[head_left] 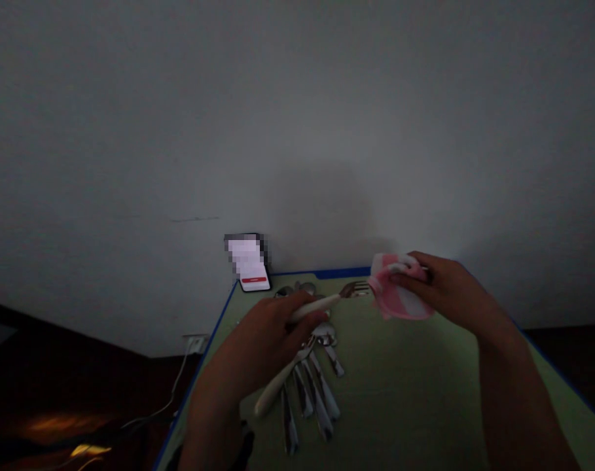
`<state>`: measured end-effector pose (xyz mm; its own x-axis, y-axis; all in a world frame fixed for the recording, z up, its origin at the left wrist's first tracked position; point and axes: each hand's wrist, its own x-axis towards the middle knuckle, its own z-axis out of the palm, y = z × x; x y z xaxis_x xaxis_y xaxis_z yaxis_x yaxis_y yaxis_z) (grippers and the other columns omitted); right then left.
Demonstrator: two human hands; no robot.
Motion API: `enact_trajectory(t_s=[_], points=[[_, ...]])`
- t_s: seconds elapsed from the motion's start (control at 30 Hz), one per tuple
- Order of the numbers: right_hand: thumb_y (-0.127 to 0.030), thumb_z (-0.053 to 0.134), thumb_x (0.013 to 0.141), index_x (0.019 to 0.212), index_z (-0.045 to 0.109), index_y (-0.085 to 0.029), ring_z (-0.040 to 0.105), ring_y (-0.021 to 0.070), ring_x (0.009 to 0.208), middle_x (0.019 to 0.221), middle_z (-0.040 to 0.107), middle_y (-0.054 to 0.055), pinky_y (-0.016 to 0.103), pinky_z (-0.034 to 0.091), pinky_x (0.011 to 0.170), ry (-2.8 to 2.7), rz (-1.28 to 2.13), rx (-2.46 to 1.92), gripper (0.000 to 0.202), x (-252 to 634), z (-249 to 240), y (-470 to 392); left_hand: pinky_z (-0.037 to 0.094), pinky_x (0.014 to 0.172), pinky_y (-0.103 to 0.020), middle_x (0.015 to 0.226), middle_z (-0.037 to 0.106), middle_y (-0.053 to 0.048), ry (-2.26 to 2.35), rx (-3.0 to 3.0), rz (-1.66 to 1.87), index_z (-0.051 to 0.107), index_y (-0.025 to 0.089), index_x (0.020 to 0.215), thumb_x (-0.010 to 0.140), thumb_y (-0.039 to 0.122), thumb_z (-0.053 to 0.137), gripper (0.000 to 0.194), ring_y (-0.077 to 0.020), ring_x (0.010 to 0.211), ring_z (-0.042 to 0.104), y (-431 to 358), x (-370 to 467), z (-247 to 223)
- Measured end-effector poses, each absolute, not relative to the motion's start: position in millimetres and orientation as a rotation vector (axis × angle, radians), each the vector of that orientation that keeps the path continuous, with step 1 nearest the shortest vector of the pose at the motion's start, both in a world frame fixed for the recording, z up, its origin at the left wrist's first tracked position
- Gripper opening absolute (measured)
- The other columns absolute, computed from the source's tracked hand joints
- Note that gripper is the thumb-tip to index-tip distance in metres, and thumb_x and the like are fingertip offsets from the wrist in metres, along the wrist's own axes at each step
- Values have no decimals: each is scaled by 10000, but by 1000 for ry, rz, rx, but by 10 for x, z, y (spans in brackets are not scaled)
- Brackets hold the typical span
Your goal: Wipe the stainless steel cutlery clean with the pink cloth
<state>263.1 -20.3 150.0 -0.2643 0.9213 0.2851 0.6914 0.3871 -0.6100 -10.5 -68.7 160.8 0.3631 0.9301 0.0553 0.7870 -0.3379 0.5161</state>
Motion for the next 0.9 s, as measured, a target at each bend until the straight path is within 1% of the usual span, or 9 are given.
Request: enact_trajectory(t_s=[0.1, 0.2, 0.33, 0.47, 0.57, 0.63, 0.7, 0.77, 0.9], points=[[-444, 553, 789, 801, 597, -186, 458, 113, 563, 645, 560, -5, 218, 329, 497, -2007, 537, -1340, 262, 2652, 1524, -221, 407, 585, -234, 787, 647, -31, 1512, 2234, 447, 603, 192, 1007, 888, 455, 403, 351, -135, 685, 565, -695, -119, 1619], [-438, 544, 800, 786, 581, -184, 434, 111, 561, 633, 524, -11, 220, 329, 496, -1952, 616, -1296, 257, 2648, 1527, -225, 405, 583, -229, 786, 646, -25, 1502, 2248, 425, 602, 198, 1001, 897, 457, 385, 354, -130, 684, 561, -702, -123, 1628], [-405, 519, 826, 787, 572, -195, 461, 113, 621, 706, 536, -6, 219, 378, 553, -1664, 792, -1136, 220, 2598, 1444, -159, 405, 589, -226, 811, 651, -23, 1487, 2257, 427, 603, 203, 995, 900, 450, 381, 345, -129, 689, 563, -706, -124, 1629], [-375, 515, 831, 867, 601, -216, 553, 126, 771, 862, 607, 3, 247, 457, 709, -1111, 1255, -830, 184, 2455, 1344, -30, 398, 574, -223, 757, 648, -2, 1501, 2204, 492, 604, 206, 942, 899, 448, 383, 331, -126, 661, 573, -700, -163, 1652], [-302, 465, 851, 912, 607, -217, 561, 143, 989, 1018, 628, 20, 297, 442, 878, -764, 1390, -582, 177, 2306, 1333, 47, 393, 554, -230, 698, 639, 5, 1651, 2139, 573, 603, 198, 902, 889, 477, 384, 354, -130, 614, 572, -687, -248, 1680], [-256, 432, 857, 927, 609, -213, 556, 142, 1042, 1041, 639, 27, 323, 425, 928, -622, 1478, -502, 195, 2211, 1331, 71, 412, 592, -244, 749, 657, -6, 1760, 2102, 634, 609, 199, 931, 883, 491, 379, 375, -141, 652, 585, -679, -313, 1697], [-239, 406, 860, 940, 611, -203, 571, 147, 1038, 1013, 659, 36, 346, 428, 937, -517, 1553, -457, 223, 2129, 1302, 82, 418, 594, -246, 761, 662, -11, 1824, 2063, 689, 612, 193, 927, 883, 503, 363, 401, -146, 662, 587, -679, -356, 1711], [-219, 389, 860, 952, 610, -190, 592, 153, 1010, 989, 672, 47, 354, 444, 923, -433, 1645, -448, 241, 2055, 1237, 93, 413, 563, -237, 723, 654, -6, 1840, 2032, 731, 611, 184, 896, 881, 507, 358, 411, -141, 636, 577, -685, -357, 1725], [-196, 383, 861, 915, 609, -169, 640, 142, 862, 907, 692, 46, 326, 493, 848, -242, 1763, -512, 234, 1914, 1071, 132, 391, 507, -223, 629, 618, 13, 1830, 2029, 820, 615, 181, 861, 864, 496, 398, 382, -126, 561, 540, -706, -235, 1752]])
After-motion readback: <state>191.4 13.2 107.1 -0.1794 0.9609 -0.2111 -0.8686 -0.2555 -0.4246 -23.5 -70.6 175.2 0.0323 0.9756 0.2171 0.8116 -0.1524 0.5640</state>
